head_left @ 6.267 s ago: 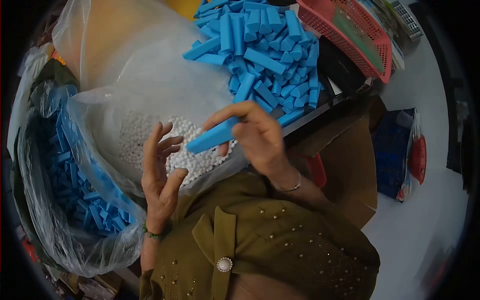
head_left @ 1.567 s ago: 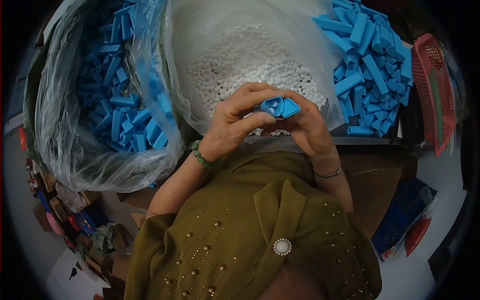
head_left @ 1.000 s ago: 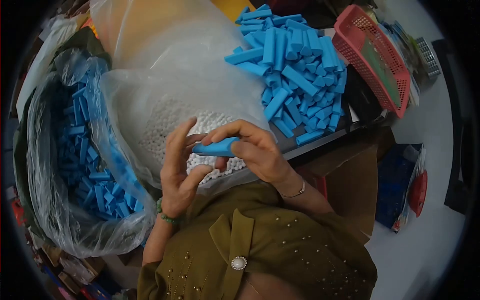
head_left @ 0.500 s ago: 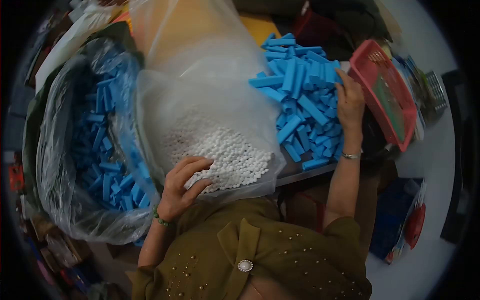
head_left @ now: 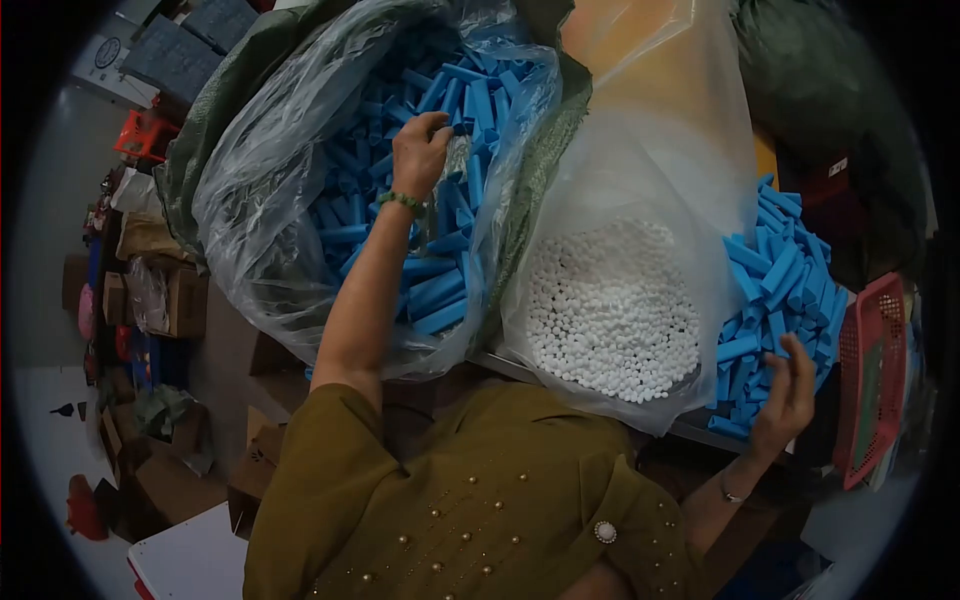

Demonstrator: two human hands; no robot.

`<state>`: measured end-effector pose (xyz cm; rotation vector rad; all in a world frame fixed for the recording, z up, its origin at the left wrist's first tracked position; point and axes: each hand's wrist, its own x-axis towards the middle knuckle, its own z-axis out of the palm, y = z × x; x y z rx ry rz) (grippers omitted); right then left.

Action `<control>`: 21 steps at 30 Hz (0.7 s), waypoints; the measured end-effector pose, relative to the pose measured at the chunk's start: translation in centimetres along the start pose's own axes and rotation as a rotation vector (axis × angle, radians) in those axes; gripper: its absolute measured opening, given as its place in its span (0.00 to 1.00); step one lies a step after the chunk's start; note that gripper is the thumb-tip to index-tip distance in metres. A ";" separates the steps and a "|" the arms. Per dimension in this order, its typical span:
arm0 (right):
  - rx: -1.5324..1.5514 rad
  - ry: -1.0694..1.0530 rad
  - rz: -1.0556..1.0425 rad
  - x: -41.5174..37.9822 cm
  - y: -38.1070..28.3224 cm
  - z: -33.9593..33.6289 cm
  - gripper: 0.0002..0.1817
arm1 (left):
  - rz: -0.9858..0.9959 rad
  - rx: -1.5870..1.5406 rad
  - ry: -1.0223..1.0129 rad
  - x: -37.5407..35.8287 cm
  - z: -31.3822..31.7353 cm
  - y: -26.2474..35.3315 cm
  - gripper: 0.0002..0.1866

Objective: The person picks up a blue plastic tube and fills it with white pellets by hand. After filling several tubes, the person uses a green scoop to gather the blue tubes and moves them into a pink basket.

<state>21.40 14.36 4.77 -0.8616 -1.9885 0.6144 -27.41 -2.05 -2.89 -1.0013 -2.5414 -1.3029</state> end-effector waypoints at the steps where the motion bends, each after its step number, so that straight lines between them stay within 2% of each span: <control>1: -0.030 -0.091 0.010 -0.6 -1.4 0.9 0.15 | 0.003 -0.009 0.011 1.3 1.3 -1.2 0.17; 2: -0.062 -0.181 0.019 -1.0 -2.5 1.7 0.14 | 0.013 0.195 0.023 2.7 2.7 -2.2 0.18; 3: -0.068 -0.177 0.006 -1.6 -3.2 2.4 0.14 | 0.018 0.398 0.035 3.4 3.7 -2.5 0.20; 4: -0.021 -0.235 0.013 -2.1 -3.5 3.0 0.13 | -0.145 0.469 -0.060 4.0 3.5 -0.8 0.21; 5: 0.024 -0.295 0.019 -2.4 -3.9 3.5 0.13 | -0.149 0.454 -0.050 4.7 3.8 -0.8 0.21; 7: 0.003 -0.325 -0.031 -2.7 -4.4 4.3 0.13 | -0.420 0.531 -0.247 6.3 4.3 -0.8 0.21; 11: 0.036 -0.361 -0.033 -3.0 -5.0 5.0 0.13 | -0.529 0.426 -0.248 5.8 3.5 -0.9 0.23; 13: 0.070 -0.371 0.001 -3.2 -4.7 5.1 0.13 | -0.252 0.045 -0.043 3.6 2.4 -0.8 0.22; 15: 0.105 -0.383 0.046 -3.4 -4.8 5.5 0.14 | -0.239 -0.372 -0.073 0.6 -0.3 3.7 0.21; 17: 0.168 -0.382 -0.013 -3.1 -5.4 6.6 0.15 | -0.095 -0.560 -0.126 -3.7 -2.7 8.5 0.17; 19: 0.259 -0.396 0.023 -2.8 -6.8 7.9 0.19 | 0.144 -0.624 -0.213 -8.5 -3.5 12.3 0.18; 21: 0.395 -0.368 0.087 -3.0 -8.2 9.2 0.21 | 0.360 -0.488 -0.385 -12.7 -3.5 16.0 0.19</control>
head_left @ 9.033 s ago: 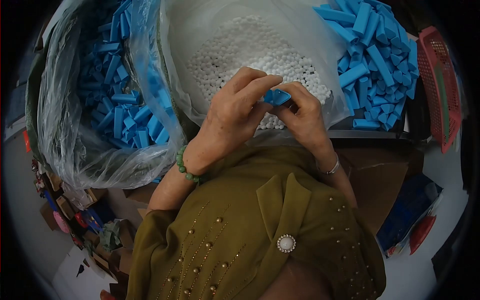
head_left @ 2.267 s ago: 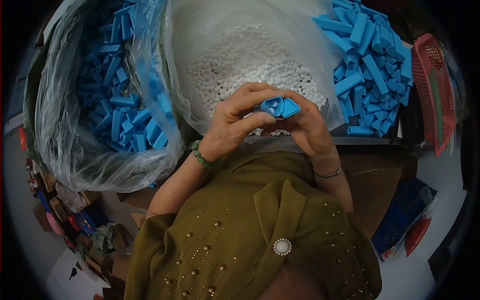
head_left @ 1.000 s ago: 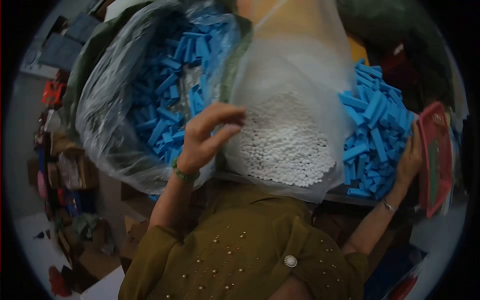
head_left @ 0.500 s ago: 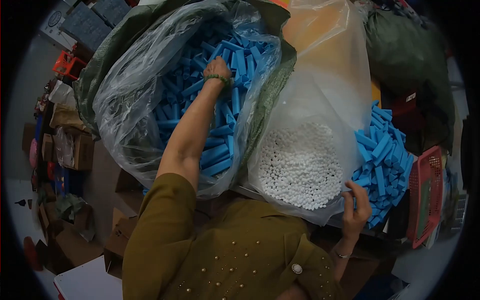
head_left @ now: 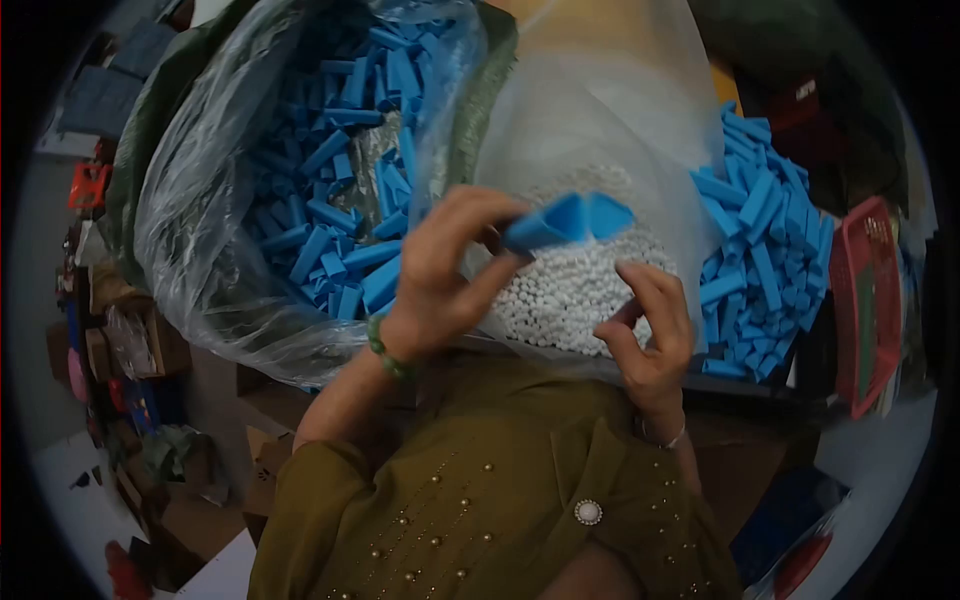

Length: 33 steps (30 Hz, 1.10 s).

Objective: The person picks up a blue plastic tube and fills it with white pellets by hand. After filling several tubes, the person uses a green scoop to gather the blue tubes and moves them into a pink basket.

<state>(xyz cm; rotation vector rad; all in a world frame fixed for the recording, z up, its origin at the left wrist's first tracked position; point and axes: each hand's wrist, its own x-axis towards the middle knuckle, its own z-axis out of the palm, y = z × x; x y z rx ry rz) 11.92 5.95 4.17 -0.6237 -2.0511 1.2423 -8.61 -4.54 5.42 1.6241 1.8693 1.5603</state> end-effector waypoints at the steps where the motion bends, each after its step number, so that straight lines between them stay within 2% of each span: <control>1: 0.074 0.019 -0.003 -0.1 0.3 0.8 0.21 | -0.004 -0.053 -0.099 -1.1 1.9 0.4 0.19; 2: 0.148 0.036 -0.011 -0.3 0.8 1.4 0.21 | -0.007 -0.105 -0.191 -2.3 3.9 0.6 0.20; 3: 0.167 0.018 0.001 -0.4 0.8 1.4 0.19 | -0.132 -0.193 -0.240 -3.5 5.6 0.8 0.19; 4: 0.157 0.031 0.023 -0.6 1.4 1.0 0.19 | -0.139 -0.210 -0.259 -4.1 6.3 0.4 0.19; 6: 0.047 -0.082 -0.023 -1.0 2.7 0.1 0.18 | -0.122 -0.080 -0.303 -4.5 7.3 -0.7 0.20; 7: -0.007 -0.103 0.064 -1.3 2.9 -0.8 0.17 | -0.048 0.052 -0.352 -4.7 6.9 -1.7 0.24; 8: -0.010 -0.105 0.093 -1.6 3.2 -1.9 0.17 | -0.066 0.035 -0.367 -4.9 6.5 -2.2 0.24; 10: -0.595 -0.370 0.124 -2.2 4.0 -3.8 0.17 | -0.152 0.308 -0.434 -5.2 5.7 -2.6 0.29; 11: -0.739 -0.432 0.158 -2.7 4.7 -4.0 0.14 | -0.244 0.362 -0.538 -5.4 5.5 -2.8 0.32; 14: -0.888 -0.475 0.138 -4.7 7.8 -2.7 0.10 | -0.229 0.412 -0.589 -6.0 7.0 -3.2 0.30; 18: -0.765 -0.412 0.068 -3.8 7.8 -0.2 0.08 | -0.257 0.406 -0.540 -6.6 9.6 -4.9 0.27; 20: -0.650 -0.396 0.110 -3.1 8.0 0.6 0.09 | -0.320 0.207 -0.445 -6.4 10.1 -5.8 0.23; 21: -0.648 -0.395 0.109 -3.0 7.9 0.6 0.09 | -0.320 0.208 -0.445 -6.1 9.9 -5.6 0.23; 23: -0.495 -0.293 0.176 -2.8 7.3 0.4 0.12 | -0.486 -0.103 -0.329 -5.3 9.3 -4.9 0.17; 24: -0.497 -0.293 0.179 -2.7 7.2 0.2 0.12 | -0.486 -0.107 -0.331 -4.7 8.9 -4.2 0.17; 26: -0.176 -0.189 0.221 -2.7 7.2 -0.2 0.15 | -0.602 -0.285 -0.322 -3.6 8.0 -2.4 0.14; 27: -0.180 -0.189 0.223 -2.7 7.2 -0.2 0.15 | -0.603 -0.289 -0.322 -3.1 7.8 -1.9 0.14; 29: 0.066 -0.100 0.321 -2.8 7.1 0.0 0.13 | -0.300 -0.164 -0.315 -2.4 7.7 -1.3 0.15; 33: 0.015 -0.095 0.318 -2.4 6.5 -0.1 0.16 | -0.183 -0.090 -0.342 -2.2 7.8 -1.3 0.20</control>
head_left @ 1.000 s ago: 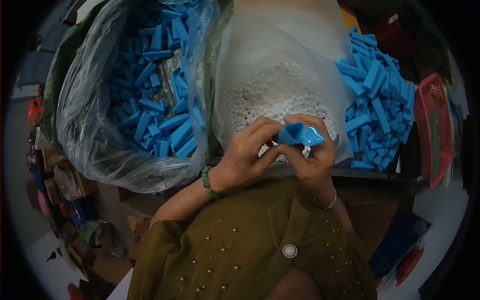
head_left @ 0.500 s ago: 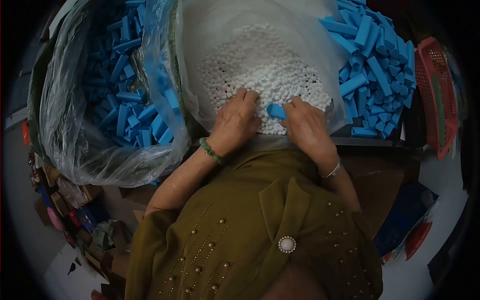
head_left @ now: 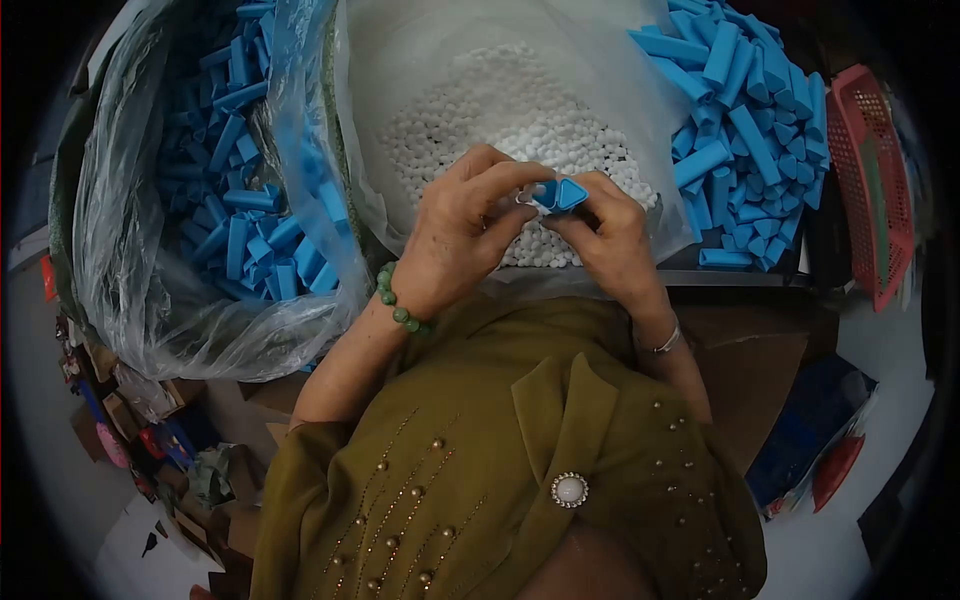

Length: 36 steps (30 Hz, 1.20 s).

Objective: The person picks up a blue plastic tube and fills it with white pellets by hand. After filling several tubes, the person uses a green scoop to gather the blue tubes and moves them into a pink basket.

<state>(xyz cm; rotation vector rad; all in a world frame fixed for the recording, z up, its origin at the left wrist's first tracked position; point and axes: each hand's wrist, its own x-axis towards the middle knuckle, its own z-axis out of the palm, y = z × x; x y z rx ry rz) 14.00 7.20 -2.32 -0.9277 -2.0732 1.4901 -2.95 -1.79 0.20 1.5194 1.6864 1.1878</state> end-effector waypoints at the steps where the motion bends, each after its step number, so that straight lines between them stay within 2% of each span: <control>1: -0.049 0.001 -0.042 0.0 0.2 0.1 0.16 | 0.013 0.017 0.010 0.1 0.1 0.0 0.21; 6: -0.158 -0.002 -0.099 0.0 0.1 0.3 0.16 | 0.036 0.102 0.042 0.1 0.3 0.6 0.25; 11: -0.023 -0.001 -0.120 0.1 0.3 0.4 0.16 | 0.044 0.099 0.045 0.0 -0.1 1.1 0.27; 18: 0.023 -0.011 -0.120 -0.1 0.0 0.5 0.15 | 0.103 0.134 0.070 0.0 -0.1 0.9 0.26; 20: 0.133 -0.010 -0.076 -0.1 -0.1 0.4 0.15 | 0.088 0.121 0.097 0.0 -0.5 1.2 0.23; 24: 0.159 -0.017 -0.026 -0.3 -0.1 0.3 0.14 | 0.008 0.117 0.040 0.0 -1.0 0.9 0.23; 26: 0.213 -0.005 -0.123 -0.3 -0.2 0.4 0.15 | 0.130 0.083 0.028 -0.1 -0.4 -0.1 0.22; 27: 0.212 -0.005 -0.124 -0.4 -0.1 0.4 0.15 | 0.131 0.084 0.030 -0.3 0.0 -0.7 0.22; 29: 0.261 -0.076 -0.130 -0.5 0.0 0.3 0.17 | 0.098 -0.328 -0.066 -0.5 0.7 -1.7 0.23; 30: 0.257 -0.075 -0.134 -0.6 -0.1 -0.1 0.17 | 0.103 -0.328 -0.064 -0.6 0.7 -1.4 0.23; 32: 0.632 -0.272 0.143 -0.6 -0.5 -0.9 0.17 | -0.143 -0.663 -0.073 -0.9 0.6 -0.5 0.19; 33: 0.629 -0.274 0.141 -0.6 -0.5 -0.9 0.17 | -0.140 -0.663 -0.071 -1.0 0.7 -0.5 0.19; 35: 1.058 -0.330 0.200 -0.6 -0.5 -0.9 0.18 | -0.141 -0.732 -0.069 -1.0 0.8 -0.5 0.17; 36: 1.056 -0.331 0.199 -0.6 -0.5 -0.9 0.18 | -0.140 -0.732 -0.067 -1.0 0.8 -0.3 0.17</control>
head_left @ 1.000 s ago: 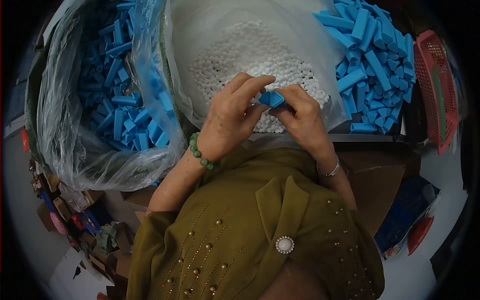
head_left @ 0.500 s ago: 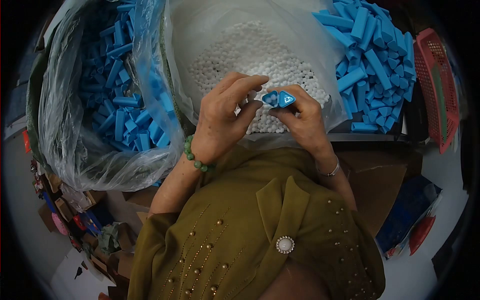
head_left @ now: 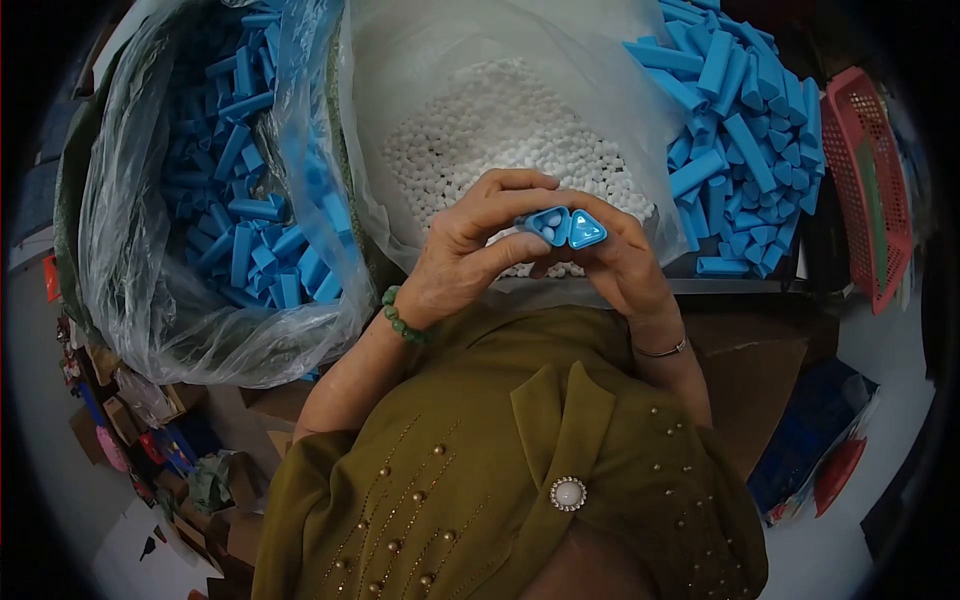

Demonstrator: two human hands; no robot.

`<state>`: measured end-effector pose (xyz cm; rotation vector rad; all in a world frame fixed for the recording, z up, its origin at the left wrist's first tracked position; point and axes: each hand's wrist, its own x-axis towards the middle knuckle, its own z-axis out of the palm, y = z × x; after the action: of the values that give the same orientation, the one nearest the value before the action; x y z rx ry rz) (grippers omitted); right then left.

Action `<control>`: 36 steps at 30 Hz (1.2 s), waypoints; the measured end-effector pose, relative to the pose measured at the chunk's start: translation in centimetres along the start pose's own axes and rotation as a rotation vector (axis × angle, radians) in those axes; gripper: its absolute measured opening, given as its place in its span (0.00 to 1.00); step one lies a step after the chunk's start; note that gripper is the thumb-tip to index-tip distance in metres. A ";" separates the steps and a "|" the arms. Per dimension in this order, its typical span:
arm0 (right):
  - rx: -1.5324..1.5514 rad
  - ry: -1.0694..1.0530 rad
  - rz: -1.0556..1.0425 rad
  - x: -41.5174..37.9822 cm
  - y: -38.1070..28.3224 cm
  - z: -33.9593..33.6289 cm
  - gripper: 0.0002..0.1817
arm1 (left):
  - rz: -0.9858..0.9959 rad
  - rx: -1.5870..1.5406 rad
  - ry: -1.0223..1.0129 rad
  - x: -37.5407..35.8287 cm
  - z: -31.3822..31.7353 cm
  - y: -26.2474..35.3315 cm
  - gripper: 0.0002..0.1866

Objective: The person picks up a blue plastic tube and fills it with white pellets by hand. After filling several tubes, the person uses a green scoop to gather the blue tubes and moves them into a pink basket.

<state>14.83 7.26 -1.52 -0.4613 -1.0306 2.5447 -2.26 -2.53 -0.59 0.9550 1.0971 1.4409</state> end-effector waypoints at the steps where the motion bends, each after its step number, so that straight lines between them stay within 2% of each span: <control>1: 0.021 0.005 -0.012 0.1 0.1 0.0 0.17 | -0.006 0.051 -0.019 0.1 0.1 0.2 0.17; 3: 0.042 0.012 -0.023 0.3 0.1 0.5 0.17 | -0.013 0.102 -0.038 0.2 0.3 0.3 0.17; 5: -0.025 0.159 -0.014 0.3 -0.3 1.4 0.16 | 0.094 0.291 -0.048 0.3 0.7 0.1 0.19; 8: -0.125 0.170 -0.017 0.2 -0.1 1.7 0.14 | 0.050 0.399 0.018 0.4 1.4 0.5 0.21; 12: -0.215 0.173 0.013 -0.5 -1.3 2.6 0.14 | 0.159 0.596 0.041 0.6 2.2 1.1 0.22; 13: -0.200 0.175 0.016 -0.4 -1.5 2.6 0.15 | 0.200 0.584 0.009 0.7 2.4 1.2 0.22; 15: -0.216 0.157 0.015 -0.3 -1.4 2.0 0.16 | 0.117 0.607 0.066 0.8 2.7 1.3 0.21; 16: -0.234 0.172 -0.010 -0.2 -1.3 1.7 0.16 | 0.144 0.599 0.044 0.9 2.9 1.5 0.21; 18: -0.137 0.094 -0.052 -0.1 -0.7 1.1 0.18 | -0.106 0.394 0.084 0.8 3.2 2.0 0.22; 19: -0.168 0.069 -0.088 -0.1 -0.7 0.8 0.21 | -0.095 0.394 0.073 0.9 3.2 2.1 0.22; 20: -0.174 0.069 -0.099 -0.3 -0.9 0.6 0.21 | 0.006 0.433 0.055 1.0 3.2 2.2 0.23; 21: -0.217 0.068 -0.169 -0.7 -1.5 0.8 0.19 | 0.104 0.472 0.039 1.2 3.1 2.4 0.24; 22: -0.256 0.066 -0.237 -1.1 -2.2 1.0 0.17 | 0.109 0.477 0.034 1.3 3.0 2.5 0.24; 23: -0.255 0.065 -0.244 -1.6 -3.4 1.1 0.17 | 0.128 0.359 0.102 1.4 2.8 2.5 0.24; 24: -0.358 0.110 -0.366 -2.2 -5.3 1.0 0.17 | 0.148 0.241 0.171 1.4 2.6 2.7 0.25; 27: -0.636 0.264 -0.801 -2.6 -10.9 -0.7 0.15 | 0.188 0.457 0.157 1.1 0.3 2.8 0.22; 29: -1.106 0.530 -0.969 -1.4 -14.5 -2.2 0.13 | 0.193 0.569 0.145 0.5 -0.5 2.5 0.21; 30: -1.108 0.522 -0.972 -0.2 -15.8 -4.1 0.13 | 0.166 0.618 0.089 0.0 -0.6 2.3 0.20; 32: -1.895 0.576 -1.085 2.0 -17.4 -8.1 0.11 | 0.142 0.668 0.055 -0.5 -0.6 2.3 0.18; 33: -1.884 0.538 -1.102 1.9 -17.9 -8.9 0.11 | 0.113 0.619 -0.002 -0.8 -0.5 2.4 0.17; 34: -2.054 0.534 -0.958 2.2 -18.3 -9.8 0.11 | 0.078 0.576 -0.039 -1.5 -0.5 2.6 0.16; 35: -2.207 0.506 -0.816 2.9 -18.4 -10.6 0.12 | 0.146 0.596 -0.084 -1.6 -0.8 3.0 0.16; 36: -2.242 0.513 -0.780 3.2 -18.5 -11.3 0.12 | 0.130 0.629 -0.001 -1.9 -1.3 3.7 0.16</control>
<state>20.49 27.78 3.44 -0.7546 -2.4849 -0.2356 -4.16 -4.71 2.66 1.4847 1.5530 1.2060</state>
